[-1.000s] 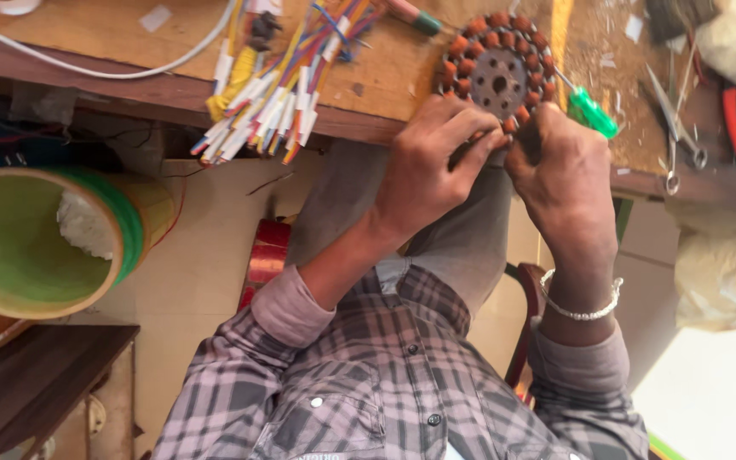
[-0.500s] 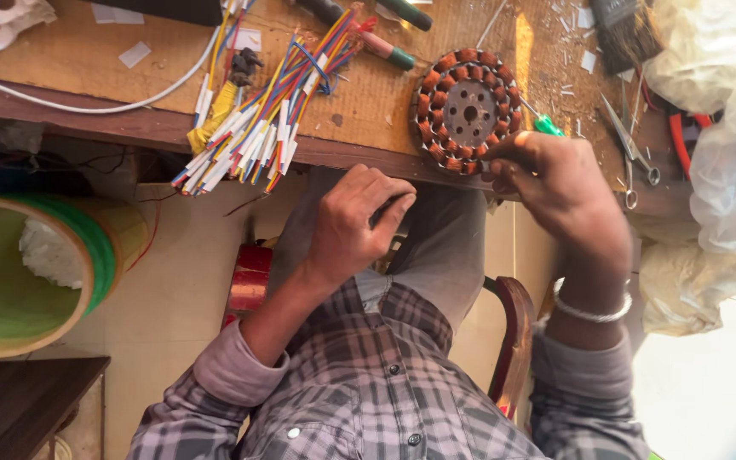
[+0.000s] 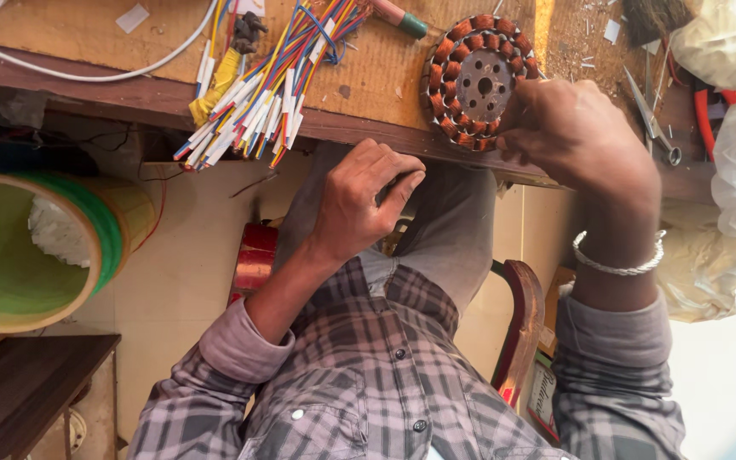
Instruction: The person assembles a circular electrical component by inserting small white insulating pieces into slots around the copper-wound stator. They use scissors to trim the pieces and a screwdriver to press them into place, repeating the process for multiple slots.
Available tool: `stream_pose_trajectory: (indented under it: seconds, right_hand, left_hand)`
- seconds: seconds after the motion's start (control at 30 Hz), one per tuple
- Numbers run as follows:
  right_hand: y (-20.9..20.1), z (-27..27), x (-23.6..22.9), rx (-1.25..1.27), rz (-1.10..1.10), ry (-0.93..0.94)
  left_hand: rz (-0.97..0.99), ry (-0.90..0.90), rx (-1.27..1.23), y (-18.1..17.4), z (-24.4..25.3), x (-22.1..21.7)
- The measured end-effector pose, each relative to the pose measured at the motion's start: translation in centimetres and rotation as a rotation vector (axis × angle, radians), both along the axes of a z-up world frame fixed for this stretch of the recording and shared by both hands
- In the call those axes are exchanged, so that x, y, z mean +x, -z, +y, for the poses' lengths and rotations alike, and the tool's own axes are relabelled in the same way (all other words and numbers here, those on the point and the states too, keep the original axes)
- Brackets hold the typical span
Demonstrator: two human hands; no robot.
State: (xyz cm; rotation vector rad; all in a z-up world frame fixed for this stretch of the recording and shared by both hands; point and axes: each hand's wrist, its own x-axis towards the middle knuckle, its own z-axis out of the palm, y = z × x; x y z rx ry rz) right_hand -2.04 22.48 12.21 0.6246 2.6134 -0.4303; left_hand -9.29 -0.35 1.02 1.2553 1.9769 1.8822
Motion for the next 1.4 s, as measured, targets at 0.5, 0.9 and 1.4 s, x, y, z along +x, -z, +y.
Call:
stream_pose_trajectory:
  seconds: [0.5, 0.9, 1.4]
  right_hand:
    - [8.4, -2.5, 16.2, -0.482, 0.665, 0.664]
    - [12.4, -2.9, 26.9, -0.412, 0.801, 0.965]
    - [9.3, -2.1, 29.7, -0.151, 1.071, 0.795]
  left_hand:
    - [0.673, 0.164, -0.219, -4.9, 2.3, -8.4]
    - [0.899, 0.792, -1.002, -8.8, 12.5, -9.3]
    - [0.753, 0.181, -1.19, -6.3, 13.8, -2.9]
